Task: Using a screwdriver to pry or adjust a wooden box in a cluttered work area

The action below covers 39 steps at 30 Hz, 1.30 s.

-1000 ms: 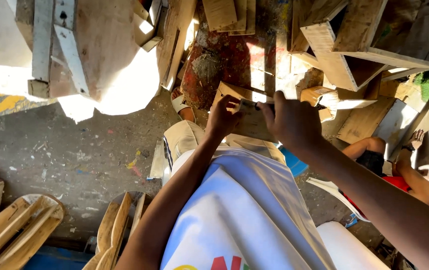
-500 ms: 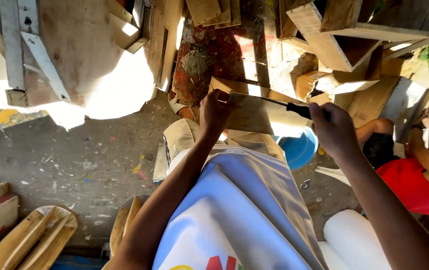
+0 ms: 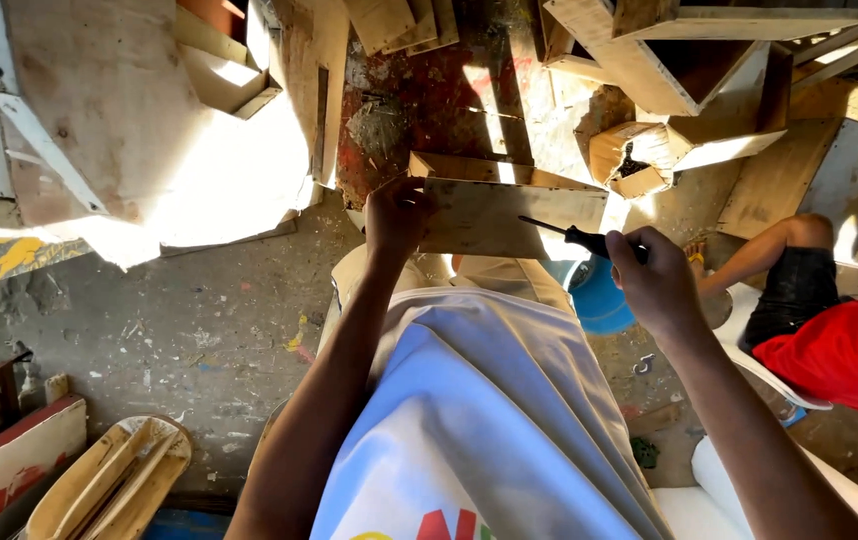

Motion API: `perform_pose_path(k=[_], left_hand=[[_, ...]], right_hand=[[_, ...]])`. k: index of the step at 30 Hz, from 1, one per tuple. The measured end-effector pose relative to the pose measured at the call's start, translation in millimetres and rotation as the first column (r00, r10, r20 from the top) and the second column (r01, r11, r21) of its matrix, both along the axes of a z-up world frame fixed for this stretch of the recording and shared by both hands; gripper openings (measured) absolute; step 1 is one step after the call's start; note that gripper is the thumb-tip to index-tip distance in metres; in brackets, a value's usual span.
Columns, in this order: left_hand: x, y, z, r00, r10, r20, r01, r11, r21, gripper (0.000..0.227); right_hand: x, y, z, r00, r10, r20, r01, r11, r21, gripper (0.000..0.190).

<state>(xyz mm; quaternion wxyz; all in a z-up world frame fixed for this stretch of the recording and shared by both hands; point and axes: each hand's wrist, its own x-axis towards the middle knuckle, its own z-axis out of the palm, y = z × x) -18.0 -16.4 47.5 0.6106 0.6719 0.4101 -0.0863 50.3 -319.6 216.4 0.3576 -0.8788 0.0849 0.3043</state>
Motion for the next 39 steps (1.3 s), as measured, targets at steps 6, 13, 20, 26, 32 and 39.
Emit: perform_pose_path(k=[6,13,20,26,32,39], left_hand=[[-13,1,-10,0.99,0.071,0.125,-0.055,0.99,-0.128,0.032],[-33,-8,11,0.993,0.116,0.035,-0.113,0.99,-0.088,0.031],[-44,-19,22,0.973,0.232,-0.015,-0.232,0.972,-0.041,0.024],[-47,-24,17,0.96,0.278,0.038,-0.274,0.958,-0.079,0.026],[-43,-27,26,0.953,0.296,0.058,-0.293,0.955,-0.052,0.024],[-36,-27,28,0.961,0.267,0.07,-0.267,0.964,-0.007,0.021]], right_hand=[[5,-11,-5,0.999,-0.011,-0.03,0.012,1.0,0.027,0.033],[16,-19,-2,0.997,0.044,-0.063,-0.041,0.998,0.044,0.033],[24,-7,10,0.993,0.064,-0.102,-0.066,0.998,-0.008,0.032],[30,-11,8,0.991,0.065,-0.119,-0.064,0.998,0.014,0.031],[31,-17,1,0.99,0.079,-0.116,-0.075,0.996,0.038,0.029],[32,-21,-5,0.987,0.117,-0.114,-0.112,0.993,0.045,0.031]])
